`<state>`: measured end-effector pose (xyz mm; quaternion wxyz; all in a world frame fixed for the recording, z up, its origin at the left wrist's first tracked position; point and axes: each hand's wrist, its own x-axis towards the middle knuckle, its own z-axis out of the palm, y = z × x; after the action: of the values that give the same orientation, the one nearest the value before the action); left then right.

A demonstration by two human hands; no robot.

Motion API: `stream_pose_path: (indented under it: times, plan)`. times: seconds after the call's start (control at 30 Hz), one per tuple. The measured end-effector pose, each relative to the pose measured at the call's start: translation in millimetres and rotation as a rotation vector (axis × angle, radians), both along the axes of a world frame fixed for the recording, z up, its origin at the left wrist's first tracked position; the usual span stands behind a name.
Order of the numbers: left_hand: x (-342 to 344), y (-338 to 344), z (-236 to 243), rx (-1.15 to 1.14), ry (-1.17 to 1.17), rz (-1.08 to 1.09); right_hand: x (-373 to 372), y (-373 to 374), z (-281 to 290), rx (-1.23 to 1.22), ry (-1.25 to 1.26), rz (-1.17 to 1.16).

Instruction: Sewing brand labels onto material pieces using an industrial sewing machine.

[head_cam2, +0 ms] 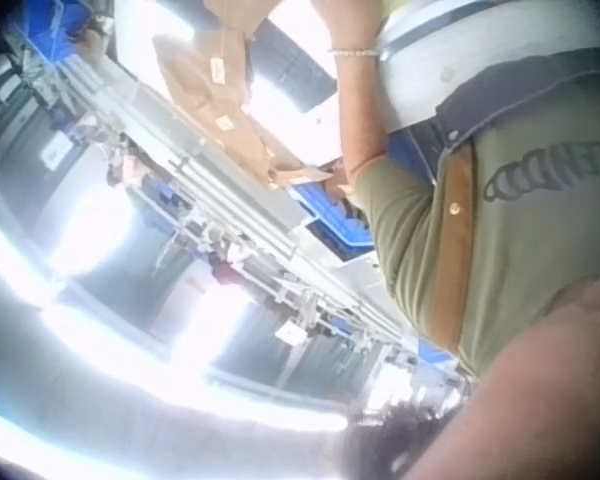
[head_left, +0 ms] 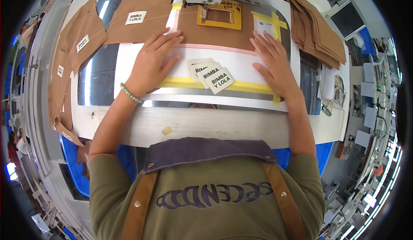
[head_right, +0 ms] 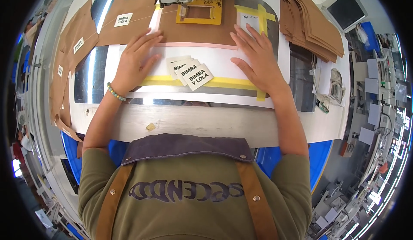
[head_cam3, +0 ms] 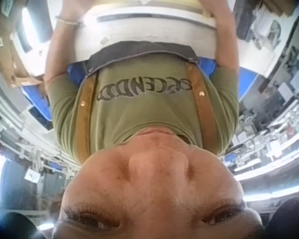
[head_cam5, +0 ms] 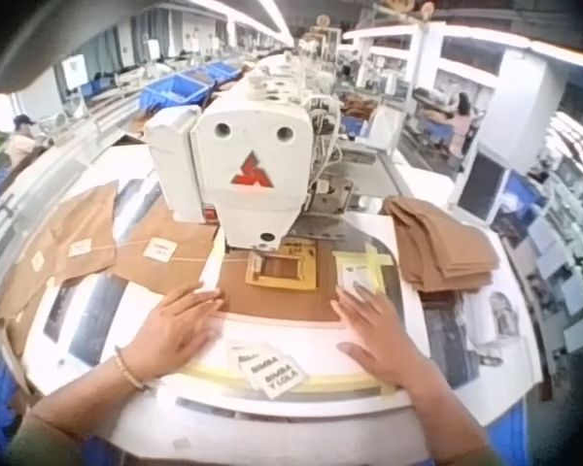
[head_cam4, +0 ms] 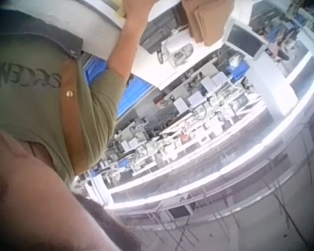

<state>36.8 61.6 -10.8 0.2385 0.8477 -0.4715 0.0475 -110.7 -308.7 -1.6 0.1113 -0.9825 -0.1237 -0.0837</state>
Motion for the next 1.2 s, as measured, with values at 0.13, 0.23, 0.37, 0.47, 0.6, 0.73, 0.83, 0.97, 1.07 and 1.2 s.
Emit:
stream_pose_path:
  times: [0.13, 0.23, 0.37, 0.47, 0.6, 0.73, 0.83, 0.97, 1.07, 1.2]
  plan:
    - [-4, -4, 4, -0.027, -0.033, 0.036, 4, 4, -3, -0.052, -0.011, 0.014]
    - [-2, -3, 6, 0.094, -0.051, 0.007, 4, 3, -5, -0.063, -0.005, 0.024]
    - [-1, -1, 5, 0.110, -0.027, -0.014, 4, 0, -6, 0.058, -0.044, 0.009]
    - [-4, -2, 4, 0.077, -0.033, -0.010, 3, 2, -2, -0.021, -0.026, 0.047]
    - [-5, -2, 4, 0.038, -0.008, -0.004, 2, 0, -6, -0.059, 0.016, 0.051]
    - [-2, -1, 2, 0.065, -0.036, -0.018, 3, -4, -4, -0.031, 0.009, 0.074]
    - [-1, -1, -1, 0.056, -0.038, -0.019, 2, -2, -2, -0.010, -0.008, 0.089]
    - [2, -3, -5, 0.035, -0.066, -0.017, 2, 13, 7, -0.004, -0.097, 0.110]
    - [-1, 2, -4, 0.038, -0.090, -0.014, 1, 55, 21, 0.152, -0.115, 0.330]
    - [-5, -2, 2, -0.103, -0.040, -0.016, 4, 74, 17, 0.241, 0.054, 0.224]
